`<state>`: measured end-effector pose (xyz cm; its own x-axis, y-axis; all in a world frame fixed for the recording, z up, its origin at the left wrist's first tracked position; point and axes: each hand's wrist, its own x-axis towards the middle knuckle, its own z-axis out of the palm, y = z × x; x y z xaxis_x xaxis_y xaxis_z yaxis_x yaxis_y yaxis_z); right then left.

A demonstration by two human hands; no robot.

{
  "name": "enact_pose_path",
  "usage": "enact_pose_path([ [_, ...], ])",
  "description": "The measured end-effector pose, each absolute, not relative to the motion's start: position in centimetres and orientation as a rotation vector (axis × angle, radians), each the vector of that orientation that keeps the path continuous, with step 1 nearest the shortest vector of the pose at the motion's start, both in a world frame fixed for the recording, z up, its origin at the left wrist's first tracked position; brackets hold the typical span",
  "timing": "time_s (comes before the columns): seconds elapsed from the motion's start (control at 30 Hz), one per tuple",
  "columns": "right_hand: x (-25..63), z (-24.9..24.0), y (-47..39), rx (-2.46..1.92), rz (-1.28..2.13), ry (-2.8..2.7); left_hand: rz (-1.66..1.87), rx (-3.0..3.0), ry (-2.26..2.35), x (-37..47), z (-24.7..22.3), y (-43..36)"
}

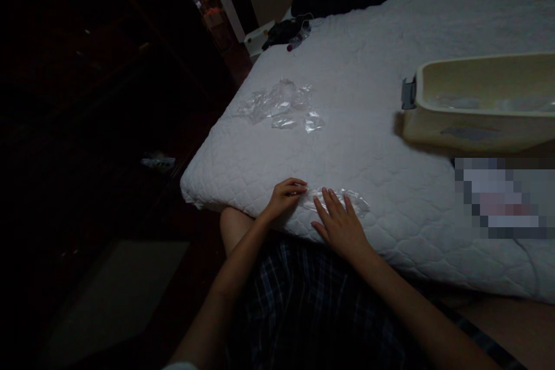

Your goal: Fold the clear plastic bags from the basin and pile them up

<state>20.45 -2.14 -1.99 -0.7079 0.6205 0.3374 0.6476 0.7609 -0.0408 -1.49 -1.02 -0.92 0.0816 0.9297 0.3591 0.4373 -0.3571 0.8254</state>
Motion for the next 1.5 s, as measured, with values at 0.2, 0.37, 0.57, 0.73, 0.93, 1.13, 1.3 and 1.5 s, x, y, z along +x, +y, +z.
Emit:
enact_pose_path([
  [0.2, 20.4, -2.5, -2.1, -0.968, -0.091, -2.636, 1.004, 2.346, 1.641, -0.8, 1.8, -3.2],
  [0.37, 20.8, -2.9, -1.9, -0.951, -0.058, -2.640, 0.438, 2.722, 1.669, 1.5, 0.1, -5.3],
  [0.57, 21.3, -2.5, -1.2, -0.948, 0.099, -2.526, 0.275, 2.792, 1.760, 1.4, -2.7, -5.7],
  [0.73, 20.0, -0.8, -1.8, -0.962, -0.002, -2.435, 0.290, 2.805, 1.813, 1.7, -2.8, -5.7],
  [0.93, 19.1, -2.0, -1.7, -0.974, -0.087, -2.533, 0.243, 2.821, 1.809, 1.6, -3.0, -5.7],
  [1.13, 20.3, -3.6, -0.8, -0.948, -0.042, -2.594, 0.232, 2.837, 1.776, 1.4, -2.9, -5.7],
  [1.3, 21.0, -3.2, -0.4, -0.910, -0.041, -2.609, 0.252, 2.854, 1.767, 1.5, -2.9, -5.7],
  [1.5, 22.7, -3.1, 0.0, -0.957, -0.034, -2.623, 0.281, 2.806, 1.767, 1.7, -2.7, -5.7],
])
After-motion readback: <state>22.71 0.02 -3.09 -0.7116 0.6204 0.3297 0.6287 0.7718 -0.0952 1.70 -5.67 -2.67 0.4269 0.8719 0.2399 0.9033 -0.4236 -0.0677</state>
